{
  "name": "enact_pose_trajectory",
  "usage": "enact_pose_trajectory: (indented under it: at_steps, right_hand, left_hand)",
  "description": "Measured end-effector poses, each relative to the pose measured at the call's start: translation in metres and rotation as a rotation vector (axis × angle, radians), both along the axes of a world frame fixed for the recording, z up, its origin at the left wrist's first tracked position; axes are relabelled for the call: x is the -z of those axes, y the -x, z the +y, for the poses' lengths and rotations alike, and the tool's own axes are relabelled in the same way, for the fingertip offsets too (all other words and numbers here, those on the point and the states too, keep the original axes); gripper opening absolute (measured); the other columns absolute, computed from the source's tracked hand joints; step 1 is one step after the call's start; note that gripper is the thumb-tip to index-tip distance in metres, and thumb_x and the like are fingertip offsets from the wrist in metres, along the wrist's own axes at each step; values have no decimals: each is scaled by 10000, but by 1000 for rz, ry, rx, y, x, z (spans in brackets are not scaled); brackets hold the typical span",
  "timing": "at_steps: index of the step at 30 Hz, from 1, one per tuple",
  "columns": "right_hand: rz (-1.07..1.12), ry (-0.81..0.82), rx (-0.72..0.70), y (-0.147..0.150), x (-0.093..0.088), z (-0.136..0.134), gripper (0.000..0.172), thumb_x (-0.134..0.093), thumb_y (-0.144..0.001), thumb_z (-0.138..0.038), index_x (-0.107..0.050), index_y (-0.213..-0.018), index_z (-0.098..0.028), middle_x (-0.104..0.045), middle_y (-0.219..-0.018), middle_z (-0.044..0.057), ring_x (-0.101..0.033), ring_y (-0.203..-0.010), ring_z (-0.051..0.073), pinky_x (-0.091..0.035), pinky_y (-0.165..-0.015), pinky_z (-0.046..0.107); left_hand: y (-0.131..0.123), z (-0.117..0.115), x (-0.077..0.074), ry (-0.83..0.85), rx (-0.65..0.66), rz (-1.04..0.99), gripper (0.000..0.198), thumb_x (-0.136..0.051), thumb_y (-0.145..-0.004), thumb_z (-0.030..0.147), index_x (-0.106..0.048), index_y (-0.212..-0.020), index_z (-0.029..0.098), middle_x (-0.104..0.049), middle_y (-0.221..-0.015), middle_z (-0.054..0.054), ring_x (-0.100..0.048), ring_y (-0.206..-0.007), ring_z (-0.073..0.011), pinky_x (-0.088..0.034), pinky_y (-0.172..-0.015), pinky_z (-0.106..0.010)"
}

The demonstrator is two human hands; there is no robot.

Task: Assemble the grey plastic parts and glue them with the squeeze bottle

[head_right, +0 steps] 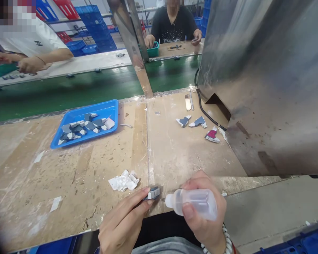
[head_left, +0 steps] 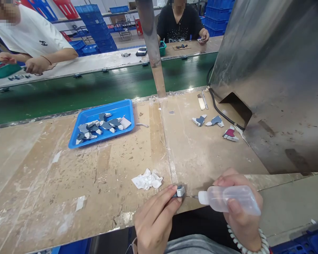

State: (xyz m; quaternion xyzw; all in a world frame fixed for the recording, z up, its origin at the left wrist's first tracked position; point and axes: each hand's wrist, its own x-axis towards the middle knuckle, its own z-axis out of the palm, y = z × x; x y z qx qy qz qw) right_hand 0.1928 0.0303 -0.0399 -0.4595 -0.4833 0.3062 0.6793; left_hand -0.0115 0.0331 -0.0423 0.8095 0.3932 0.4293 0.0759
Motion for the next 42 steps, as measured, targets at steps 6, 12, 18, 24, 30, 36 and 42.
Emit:
enact_pose_trajectory:
  at_steps: [6, 12, 18, 24, 30, 36, 42]
  right_hand:
    - [-68, -56, 4, 7, 6, 3, 264, -697, -870, -486, -671, -954, -237, -606, -781, 47, -548, -744, 220, -463, -599, 350]
    - [-126, -63, -10, 8, 6, 4, 320, -680, -880, -534, -672, -965, -226, -617, -776, 64, -568, -720, 238, -463, -555, 363]
    - [-114, -58, 5, 8, 8, 6, 322, -644, -908, -537, -680, -941, -219, -615, -769, 69, -565, -705, 229, -456, -541, 354]
    - [-71, -43, 12, 10, 9, 6, 323, -624, -923, -538, -681, -937, -220, -610, -778, 63, -556, -713, 219, -443, -540, 337]
    - [-5, -8, -9, 9, 12, 4, 296, -664, -885, -530, -685, -947, -242, -599, -794, 65, -544, -728, 230, -446, -551, 344]
    - [348, 60, 72, 6, 6, 9, 325, -644, -867, -556, -673, -855, -232, -544, -820, 27, -555, -634, 152, -458, -461, 244]
    - [487, 156, 57, 7, 2, 11, 329, -709, -814, -551, -654, -856, -229, -553, -845, 26, -581, -672, 144, -494, -474, 198]
  left_hand:
    - [0, 0, 2, -12, 4, 17, 293, -657, -836, -84, -745, -1019, 127, -742, -1167, -115, -688, -1153, -209, -593, -977, -316]
    - [-1, 1, 3, -20, -6, -10, 296, -670, -827, -81, -739, -1031, 123, -742, -1166, -120, -692, -1145, -213, -605, -960, -319]
    - [0, 1, 4, -11, 6, -28, 289, -665, -826, -86, -751, -1004, 125, -747, -1149, -117, -704, -1117, -210, -612, -947, -316]
    - [-2, 2, 0, 6, -3, -22, 287, -671, -825, -75, -756, -998, 137, -760, -1117, -107, -719, -1084, -213, -622, -934, -323]
    - [-4, 5, 4, -64, -17, -34, 257, -660, -843, -47, -757, -988, 140, -768, -1089, -106, -736, -1041, -213, -639, -884, -308]
    - [-4, 3, 1, -48, 3, -39, 233, -701, -813, -59, -714, -952, 128, -773, -1043, -91, -733, -1043, -203, -621, -920, -304]
    - [1, -10, -9, 25, 67, 57, 234, -617, -870, -32, -692, -1033, 119, -761, -1003, -89, -700, -1107, -187, -594, -967, -279]
